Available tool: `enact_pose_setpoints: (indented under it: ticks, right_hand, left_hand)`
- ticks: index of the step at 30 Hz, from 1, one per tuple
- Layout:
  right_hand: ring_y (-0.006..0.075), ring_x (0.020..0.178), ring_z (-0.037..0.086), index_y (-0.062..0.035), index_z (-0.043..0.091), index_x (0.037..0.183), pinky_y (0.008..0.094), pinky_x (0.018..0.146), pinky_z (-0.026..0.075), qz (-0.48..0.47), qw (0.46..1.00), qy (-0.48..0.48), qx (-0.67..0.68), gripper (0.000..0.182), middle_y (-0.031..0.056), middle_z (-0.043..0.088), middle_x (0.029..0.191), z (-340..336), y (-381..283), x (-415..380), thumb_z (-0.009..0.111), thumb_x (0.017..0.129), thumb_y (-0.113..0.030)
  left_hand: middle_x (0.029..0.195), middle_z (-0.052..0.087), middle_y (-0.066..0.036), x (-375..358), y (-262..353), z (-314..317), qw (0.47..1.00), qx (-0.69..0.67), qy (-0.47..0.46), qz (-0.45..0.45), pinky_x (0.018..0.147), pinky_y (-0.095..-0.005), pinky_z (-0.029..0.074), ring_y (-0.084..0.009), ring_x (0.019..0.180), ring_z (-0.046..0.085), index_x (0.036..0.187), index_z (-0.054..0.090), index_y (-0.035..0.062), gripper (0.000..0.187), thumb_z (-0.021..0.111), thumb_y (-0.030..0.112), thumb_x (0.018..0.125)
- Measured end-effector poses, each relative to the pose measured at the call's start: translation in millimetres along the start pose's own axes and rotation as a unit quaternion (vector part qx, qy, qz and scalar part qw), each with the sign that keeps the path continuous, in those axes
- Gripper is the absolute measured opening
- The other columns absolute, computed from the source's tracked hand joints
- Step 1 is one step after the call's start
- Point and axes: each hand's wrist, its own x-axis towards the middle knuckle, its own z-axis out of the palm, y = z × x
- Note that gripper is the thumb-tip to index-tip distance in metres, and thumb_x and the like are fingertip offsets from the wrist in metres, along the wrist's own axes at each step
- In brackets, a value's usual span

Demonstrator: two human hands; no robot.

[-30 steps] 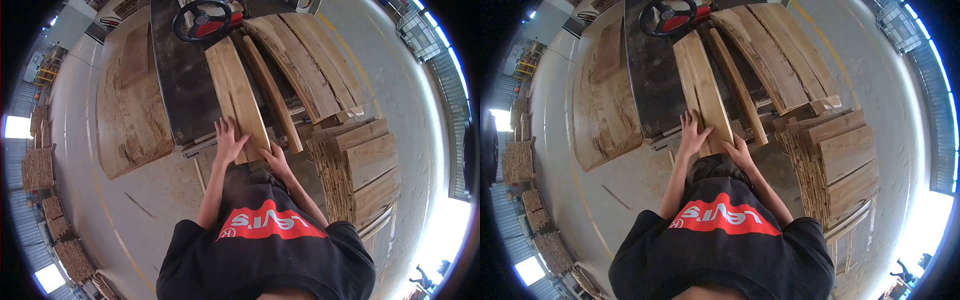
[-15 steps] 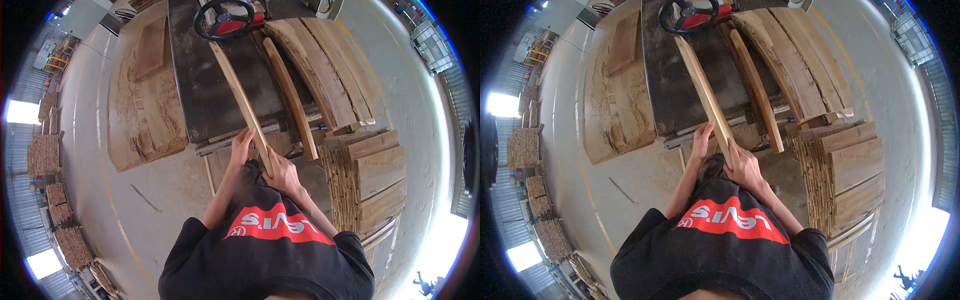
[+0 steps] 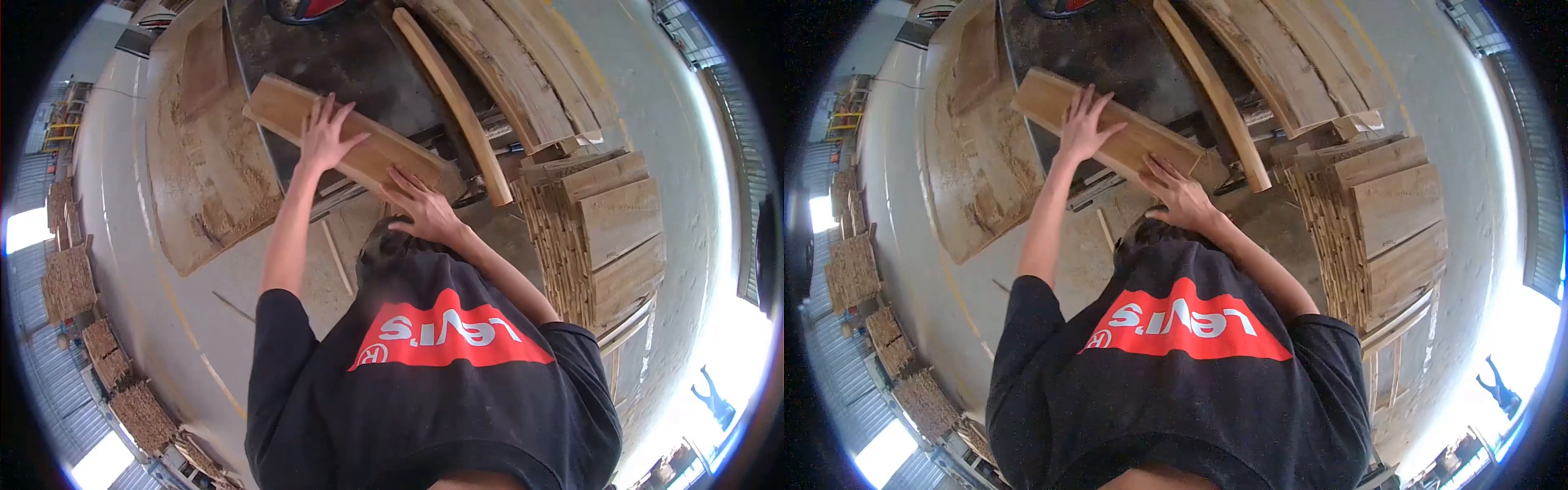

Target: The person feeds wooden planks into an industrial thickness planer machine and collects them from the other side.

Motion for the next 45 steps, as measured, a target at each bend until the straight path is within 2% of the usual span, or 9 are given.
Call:
enact_pose_setpoints:
  ticks: [5,10,14,15,22,27,37,41,45]
  right_hand:
    - [0.0389,0.154,0.039,-0.0109,0.063,0.146,0.0483,0.125,0.039,-0.035,0.998,0.041,0.028,0.057,0.016,0.05,0.162,-3.0,45.3,-4.1,0.073,0.091,-0.025]
    - [0.0431,0.139,0.055,-0.0116,0.068,0.138,0.0504,0.115,0.049,0.102,0.989,0.069,0.076,0.051,0.0208,0.064,0.143,14.0,64.0,19.4,0.061,0.088,-0.012]
    - [0.0482,0.143,0.049,0.0028,0.067,0.118,0.0576,0.118,0.044,0.099,0.956,0.277,-0.014,0.039,0.0294,0.061,0.139,18.0,63.3,39.1,0.07,0.084,-0.018]
    - [0.0495,0.141,0.05,0.0028,0.068,0.113,0.0577,0.117,0.044,0.094,0.956,0.275,-0.046,0.038,0.0298,0.062,0.137,23.1,70.9,33.2,0.072,0.083,-0.019]
    - [0.0459,0.114,0.066,0.002,0.07,0.085,0.0533,0.098,0.056,0.171,0.985,0.017,0.013,0.029,0.028,0.068,0.107,22.4,63.4,-14.1,0.072,0.083,-0.027]
    - [0.0423,0.096,0.068,0.0,0.07,0.08,0.0524,0.084,0.057,0.074,0.976,0.202,-0.018,0.02,0.021,0.067,0.09,29.1,77.3,-41.1,0.075,0.075,-0.019]
    - [0.0443,0.126,0.06,-0.0014,0.064,0.12,0.0511,0.106,0.053,0.086,0.992,0.067,0.07,0.039,0.0236,0.064,0.127,36.0,53.0,-14.3,0.069,0.086,-0.019]
    - [0.0459,0.147,0.044,-0.0024,0.051,0.149,0.051,0.121,0.042,0.111,0.987,0.088,0.079,0.07,0.0258,0.048,0.156,43.9,35.0,-19.7,0.073,0.083,-0.011]
    - [0.0554,0.144,0.043,-0.0001,0.047,0.154,0.0556,0.121,0.039,0.056,0.989,0.114,0.07,0.064,0.0338,0.048,0.154,29.3,29.2,-12.8,0.071,0.098,-0.02]
  left_hand:
    - [0.141,0.066,-0.018,3.6,-16.6,-13.0,0.996,0.016,0.067,0.062,0.11,-0.0607,0.043,-0.0391,0.146,0.048,0.136,0.071,0.0232,0.063,0.074,0.065,0.088]
    - [0.154,0.058,-0.017,-46.0,-40.6,-43.7,1.0,-0.008,0.0,0.019,0.121,-0.0533,0.038,-0.039,0.146,0.047,0.153,0.055,0.0069,0.069,0.067,0.051,0.102]
    - [0.147,0.061,-0.024,-83.3,-32.3,-31.2,0.986,0.009,0.155,0.068,0.112,-0.0518,0.046,-0.0394,0.132,0.06,0.15,0.055,-0.0014,0.065,0.072,0.038,0.101]
    - [0.133,0.071,-0.02,-102.8,-7.9,-50.2,0.981,0.146,0.13,-0.02,0.109,-0.0534,0.051,-0.041,0.119,0.067,0.142,0.067,0.0102,0.081,0.059,0.076,0.095]
    - [0.137,0.069,-0.021,-57.4,95.3,-9.6,0.99,0.098,0.095,-0.031,0.113,-0.0557,0.046,-0.0409,0.127,0.063,0.142,0.066,0.012,0.078,0.063,0.073,0.094]
    - [0.139,0.068,-0.022,-18.6,121.2,-7.3,0.987,0.081,0.055,-0.129,0.113,-0.0557,0.046,-0.0417,0.13,0.061,0.142,0.066,0.0095,0.079,0.063,0.072,0.094]
    - [0.142,0.066,-0.024,-20.1,122.7,-61.6,0.889,-0.063,-0.116,-0.438,0.11,-0.0539,0.049,-0.0439,0.131,0.061,0.139,0.066,0.0013,0.082,0.063,0.07,0.095]
    - [0.143,0.064,-0.023,-84.5,76.6,-10.3,0.894,-0.387,0.074,-0.212,0.107,-0.0489,0.051,-0.0391,0.131,0.062,0.148,0.06,0.0059,0.084,0.088,0.05,0.082]
    - [0.17,0.028,-0.027,-162.1,107.6,-12.3,0.976,-0.134,-0.034,-0.166,0.124,-0.0644,0.022,-0.0481,0.159,0.021,0.168,0.029,0.0094,0.143,0.098,0.063,0.054]
